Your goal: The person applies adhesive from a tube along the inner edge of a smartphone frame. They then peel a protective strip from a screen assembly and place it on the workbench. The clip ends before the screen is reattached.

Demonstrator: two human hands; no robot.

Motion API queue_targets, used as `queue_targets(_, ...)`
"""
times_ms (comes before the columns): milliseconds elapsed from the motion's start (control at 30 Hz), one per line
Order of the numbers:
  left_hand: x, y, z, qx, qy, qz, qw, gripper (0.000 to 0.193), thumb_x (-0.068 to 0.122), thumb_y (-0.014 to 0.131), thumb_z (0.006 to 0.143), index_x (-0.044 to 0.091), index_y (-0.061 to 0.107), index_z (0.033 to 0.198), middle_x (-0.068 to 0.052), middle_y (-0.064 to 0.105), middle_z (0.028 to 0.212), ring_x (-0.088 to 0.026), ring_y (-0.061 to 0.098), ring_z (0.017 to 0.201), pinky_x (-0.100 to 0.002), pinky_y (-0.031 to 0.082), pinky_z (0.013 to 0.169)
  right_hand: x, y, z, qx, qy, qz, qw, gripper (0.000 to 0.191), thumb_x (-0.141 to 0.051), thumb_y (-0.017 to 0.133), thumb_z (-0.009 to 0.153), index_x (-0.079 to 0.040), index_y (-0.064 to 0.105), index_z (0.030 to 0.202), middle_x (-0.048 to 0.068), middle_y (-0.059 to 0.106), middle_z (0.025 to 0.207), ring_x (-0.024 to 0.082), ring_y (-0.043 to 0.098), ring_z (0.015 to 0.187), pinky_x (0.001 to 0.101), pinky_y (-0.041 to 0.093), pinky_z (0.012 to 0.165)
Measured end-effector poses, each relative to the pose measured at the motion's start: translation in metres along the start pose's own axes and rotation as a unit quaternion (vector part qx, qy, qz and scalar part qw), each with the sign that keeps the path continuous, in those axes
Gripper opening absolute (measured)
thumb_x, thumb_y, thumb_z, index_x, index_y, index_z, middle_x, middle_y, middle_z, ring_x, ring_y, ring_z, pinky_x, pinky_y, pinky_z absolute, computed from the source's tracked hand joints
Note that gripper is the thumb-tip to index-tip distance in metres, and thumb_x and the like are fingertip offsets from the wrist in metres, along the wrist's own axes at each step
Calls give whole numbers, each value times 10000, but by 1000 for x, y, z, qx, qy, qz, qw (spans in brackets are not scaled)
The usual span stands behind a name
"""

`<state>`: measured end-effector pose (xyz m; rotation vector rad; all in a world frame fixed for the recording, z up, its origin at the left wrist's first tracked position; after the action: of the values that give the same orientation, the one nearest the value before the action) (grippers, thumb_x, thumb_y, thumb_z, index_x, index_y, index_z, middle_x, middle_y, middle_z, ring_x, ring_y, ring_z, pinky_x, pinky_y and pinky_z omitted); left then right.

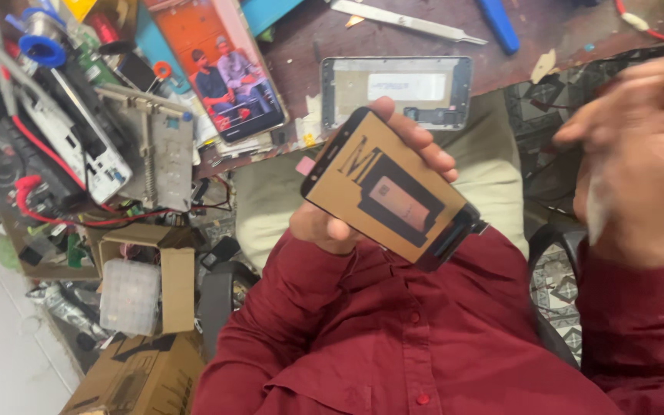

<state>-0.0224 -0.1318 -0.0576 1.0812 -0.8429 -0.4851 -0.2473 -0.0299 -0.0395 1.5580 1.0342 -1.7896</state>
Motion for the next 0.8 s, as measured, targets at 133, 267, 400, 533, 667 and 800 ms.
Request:
queue_targets(133, 11, 5, -5, 1, 14, 48, 999, 1014, 307, 917, 775, 147, 376, 1617, -173, 566, 1421, -374, 602, 1301, -553, 502, 1086, 16, 73, -4, -241, 52, -235, 940, 181, -207, 674, 1005, -68, 705, 1115, 80, 719, 895, 174, 692, 715, 333, 547, 651)
queue_targets(267, 25, 9, -7, 10, 39, 91, 995, 971, 319, 917, 763, 115, 412, 1568, -178, 578, 1364, -382, 605, 1268, -565, 506, 1065, 31, 110, -18, -341, 12, -340, 876, 205, -241, 714, 958, -91, 724, 1097, 144, 737, 867, 268, 672, 792, 357, 511, 655)
queue_targets(400, 47, 4, -10, 21, 129, 87, 988, 1009, 342, 921, 745, 100, 394, 1571, -167, 568, 1357, -386, 614, 1254, -606, 531, 1057, 60, 95, -20, -326, 144, -196, 914, 296, -170, 705, 926, -94, 682, 1211, 76, 716, 841, 146, 678, 720, 304, 533, 667)
queue_targets(533, 72, -2, -16, 22, 202, 87, 975, 1037, 367, 904, 759, 134, 357, 1609, -143, 562, 1399, -371, 615, 1271, -585, 513, 1070, 68, 79, -20, -312, 230, -37, 921, 131, -55, 647, 958, -29, 660, 1086, 29, 707, 932, 117, 680, 854, 272, 551, 758)
queue_targets(667, 84, -9, -22, 52, 209, 87, 973, 1028, 350, 893, 765, 118, 337, 1599, -163, 549, 1379, -378, 600, 1256, -593, 498, 1064, 49, 87, -21, -389, 178, -67, 901, 118, 15, 642, 942, -3, 732, 1014, 71, 724, 974, 147, 687, 877, 290, 561, 779)
queue_targets(800, 89, -6, -22, 46, 194, 74, 977, 1022, 280, 869, 760, 97, 328, 1608, -187, 531, 1373, -409, 583, 1264, -620, 488, 1091, 10, 88, -11, -386, 97, -3, 918, 311, 110, 587, 871, 9, 760, 1109, 104, 731, 1134, 182, 694, 1014, 306, 558, 883)
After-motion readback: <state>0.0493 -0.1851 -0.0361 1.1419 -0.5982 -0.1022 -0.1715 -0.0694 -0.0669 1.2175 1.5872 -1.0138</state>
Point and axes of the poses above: each hand's wrist, its own z-axis towards the middle knuckle, its own y-axis out of the palm, x = y × z, the point moved 10 cm from there along z, towards the middle knuckle
